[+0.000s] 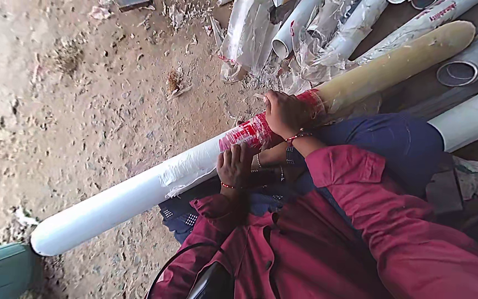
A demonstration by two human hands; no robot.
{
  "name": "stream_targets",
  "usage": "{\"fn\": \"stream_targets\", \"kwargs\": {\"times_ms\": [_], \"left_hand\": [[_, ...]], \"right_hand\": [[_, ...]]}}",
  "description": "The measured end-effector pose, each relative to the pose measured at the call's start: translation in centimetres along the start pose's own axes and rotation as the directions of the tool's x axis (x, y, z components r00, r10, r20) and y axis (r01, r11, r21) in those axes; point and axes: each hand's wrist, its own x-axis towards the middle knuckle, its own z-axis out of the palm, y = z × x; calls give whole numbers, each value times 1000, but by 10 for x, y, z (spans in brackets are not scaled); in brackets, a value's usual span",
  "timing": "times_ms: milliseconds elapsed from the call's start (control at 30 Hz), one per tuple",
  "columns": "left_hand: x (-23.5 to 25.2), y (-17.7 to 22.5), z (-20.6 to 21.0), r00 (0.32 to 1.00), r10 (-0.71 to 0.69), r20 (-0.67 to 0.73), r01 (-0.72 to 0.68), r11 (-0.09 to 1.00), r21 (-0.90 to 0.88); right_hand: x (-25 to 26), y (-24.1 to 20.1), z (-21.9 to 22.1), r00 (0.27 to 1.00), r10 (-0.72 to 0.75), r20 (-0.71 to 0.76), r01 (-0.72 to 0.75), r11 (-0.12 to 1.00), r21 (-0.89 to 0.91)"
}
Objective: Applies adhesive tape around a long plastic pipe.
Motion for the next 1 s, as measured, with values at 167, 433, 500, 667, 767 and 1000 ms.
{"fn": "stream_targets", "kwargs": {"times_ms": [167,433,500,667,767,1000], "left_hand": [[-1,0,3,999,5,-53,-7,999,-41],[-9,-3,4,988,-5,-151,-17,990,-143],[-11,2,2,989,-10,-148,-18,983,-184],[-14,6,5,993,91,-74,-100,987,-128],[-21,10,9,990,100,-99,-111,987,-114],[-6,14,2,990,54,-129,-75,984,-161]], "right_hand": [[0,1,0,1000,9,25,-9,1000,17],[0,3,1,999,-4,-42,6,999,47],[-1,2,2,999,-4,-50,6,999,45],[-3,3,3,997,-25,-73,27,999,32],[-2,3,2,998,-10,-60,13,999,40],[-2,5,2,998,-17,-60,20,999,49]]}}
